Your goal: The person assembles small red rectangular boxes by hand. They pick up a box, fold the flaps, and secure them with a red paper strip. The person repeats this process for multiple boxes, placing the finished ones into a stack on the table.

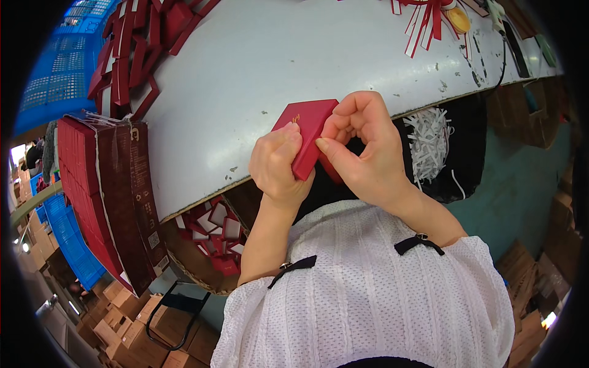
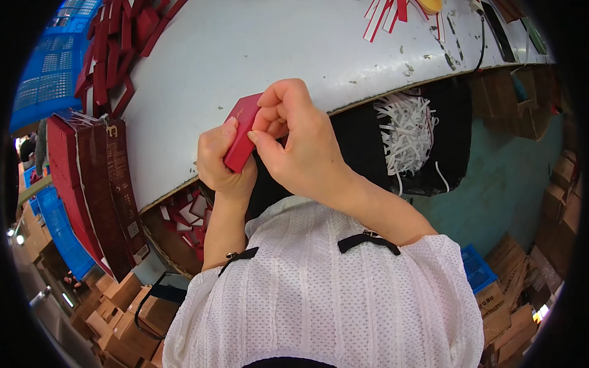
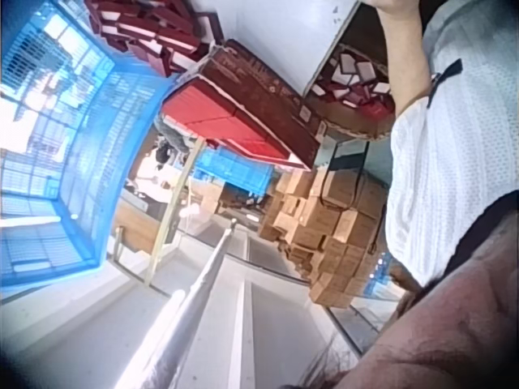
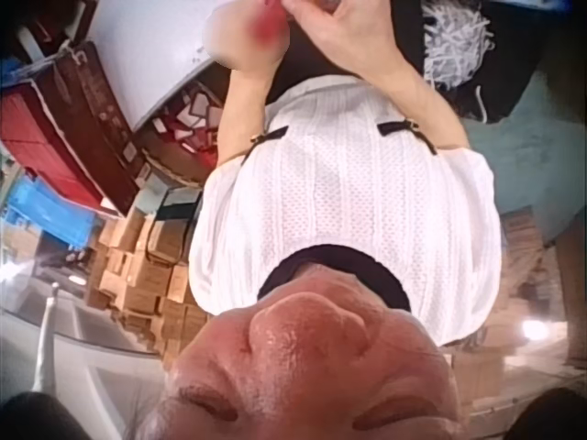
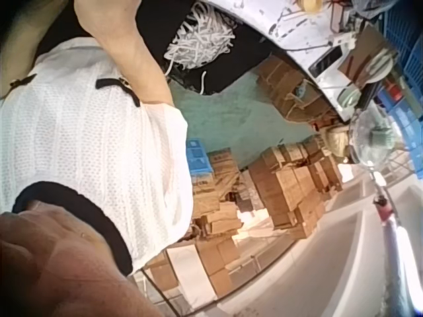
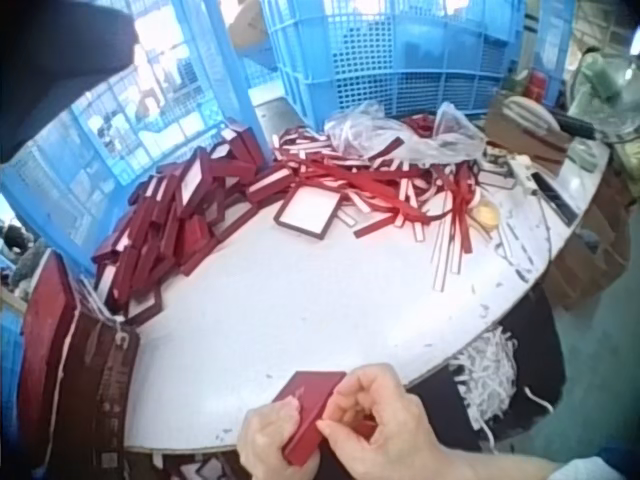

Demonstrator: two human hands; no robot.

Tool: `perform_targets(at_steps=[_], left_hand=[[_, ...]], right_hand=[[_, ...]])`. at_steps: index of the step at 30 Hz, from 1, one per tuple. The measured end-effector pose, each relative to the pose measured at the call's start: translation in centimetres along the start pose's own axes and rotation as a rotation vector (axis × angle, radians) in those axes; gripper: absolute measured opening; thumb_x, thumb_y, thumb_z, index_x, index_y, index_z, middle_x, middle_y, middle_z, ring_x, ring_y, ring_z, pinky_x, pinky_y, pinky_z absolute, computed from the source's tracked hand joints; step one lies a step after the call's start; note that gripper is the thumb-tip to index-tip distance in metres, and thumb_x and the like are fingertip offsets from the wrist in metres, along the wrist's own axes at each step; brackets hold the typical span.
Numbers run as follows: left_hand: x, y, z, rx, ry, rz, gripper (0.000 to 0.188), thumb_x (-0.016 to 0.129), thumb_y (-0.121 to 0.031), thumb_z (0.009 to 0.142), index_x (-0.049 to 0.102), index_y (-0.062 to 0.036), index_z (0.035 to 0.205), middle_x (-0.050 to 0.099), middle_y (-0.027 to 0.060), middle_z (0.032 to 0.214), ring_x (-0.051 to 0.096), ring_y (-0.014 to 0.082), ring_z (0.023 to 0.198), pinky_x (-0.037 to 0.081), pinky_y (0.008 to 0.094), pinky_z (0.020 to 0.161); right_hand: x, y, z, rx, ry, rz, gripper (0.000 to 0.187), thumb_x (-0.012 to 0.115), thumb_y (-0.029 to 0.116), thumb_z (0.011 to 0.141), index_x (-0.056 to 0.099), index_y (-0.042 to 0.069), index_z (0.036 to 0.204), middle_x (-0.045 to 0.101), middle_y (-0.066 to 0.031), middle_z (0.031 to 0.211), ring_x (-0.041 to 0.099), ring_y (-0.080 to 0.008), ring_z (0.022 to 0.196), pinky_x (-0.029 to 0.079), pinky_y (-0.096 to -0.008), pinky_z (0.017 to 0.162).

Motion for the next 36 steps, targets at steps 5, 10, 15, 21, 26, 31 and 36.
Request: perform_targets(at_steps=[5,10,15,21,26,31,36], left_hand=[[-0.5,0.1,-0.5,-0.044,-0.002,-0.009,0.03,0.064,0.005,0.063,0.051,-0.0022,0.089,0.06,0.0144,0.085,0.058,0.0264,0.069,0.049,0.0308,0.057],[0.2,-0.1,-1.1,-0.067,-0.116,-0.002,0.028,0.062,0.004,0.071,0.049,-0.0026,0.095,0.058,0.0106,0.085,0.056,0.0209,0.068,0.048,0.0283,0.059],[0.5,0.0,-1.5,-0.086,-0.095,-0.02,0.029,0.062,0.001,0.073,0.048,-0.0023,0.097,0.057,0.0102,0.085,0.056,0.0208,0.071,0.047,0.0284,0.061],[0.3,0.2,-2.9,-0.117,0.012,-0.072,0.037,0.064,-0.004,0.073,0.047,0.0,0.105,0.057,0.0149,0.094,0.056,0.0269,0.079,0.046,0.0345,0.069],[-2.8,-2.2,-0.8,-0.281,0.563,-0.379,0.077,0.072,-0.027,0.066,0.033,0.0044,0.125,0.042,0.0235,0.122,0.043,0.0371,0.112,0.035,0.0416,0.093],[-6.9,-1.3,1.3,-0.289,0.421,-0.48,0.051,0.066,-0.03,0.073,0.046,-0.0029,0.112,0.045,0.0161,0.118,0.038,0.0315,0.116,0.026,0.0376,0.1],[-11.4,-0.6,1.1,-0.465,0.678,-0.554,0.022,0.065,-0.018,0.074,0.052,-0.0049,0.086,0.055,0.0101,0.09,0.052,0.0271,0.093,0.034,0.0402,0.095]], right_hand=[[-1.1,-0.8,0.1,-0.047,-0.107,-0.347,0.059,0.073,0.009,0.062,0.033,0.001,0.105,0.046,-0.0089,0.094,0.047,-0.0139,0.087,0.04,-0.0263,0.072],[1.4,-2.0,-2.2,0.149,0.019,-0.232,0.082,0.08,0.022,0.053,0.029,0.0,0.112,0.037,-0.0105,0.107,0.041,-0.017,0.1,0.038,-0.0319,0.083],[2.6,-2.5,-2.1,0.157,0.149,0.055,0.061,0.072,0.016,0.067,0.035,0.001,0.112,0.044,-0.0096,0.106,0.046,-0.0174,0.1,0.039,-0.0319,0.085],[3.2,-3.5,-1.9,0.158,-0.038,0.3,0.015,0.055,0.012,0.082,0.053,0.004,0.094,0.056,-0.002,0.081,0.053,-0.0091,0.074,0.042,-0.0238,0.068],[0.4,-1.6,-0.4,0.241,-0.041,0.211,0.018,0.045,0.015,0.089,0.054,0.0,0.095,0.054,0.001,0.079,0.047,-0.0055,0.069,0.04,-0.0216,0.06],[1.9,2.0,-1.1,-0.34,0.794,-0.341,0.013,0.056,0.007,0.07,0.045,0.003,0.065,0.042,-0.0116,0.059,0.043,-0.0312,0.055,0.034,-0.0386,0.049],[3.8,3.3,-1.3,-0.454,0.902,-0.357,0.019,0.062,0.009,0.066,0.052,0.001,0.081,0.052,-0.012,0.076,0.051,-0.0281,0.067,0.042,-0.0338,0.059]])
Point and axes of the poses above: each hand's wrist, its own z-axis towards the middle knuckle, its own x-axis out of the palm, y = z × x, the point moved 2 cm from there along z, towards the middle knuckle
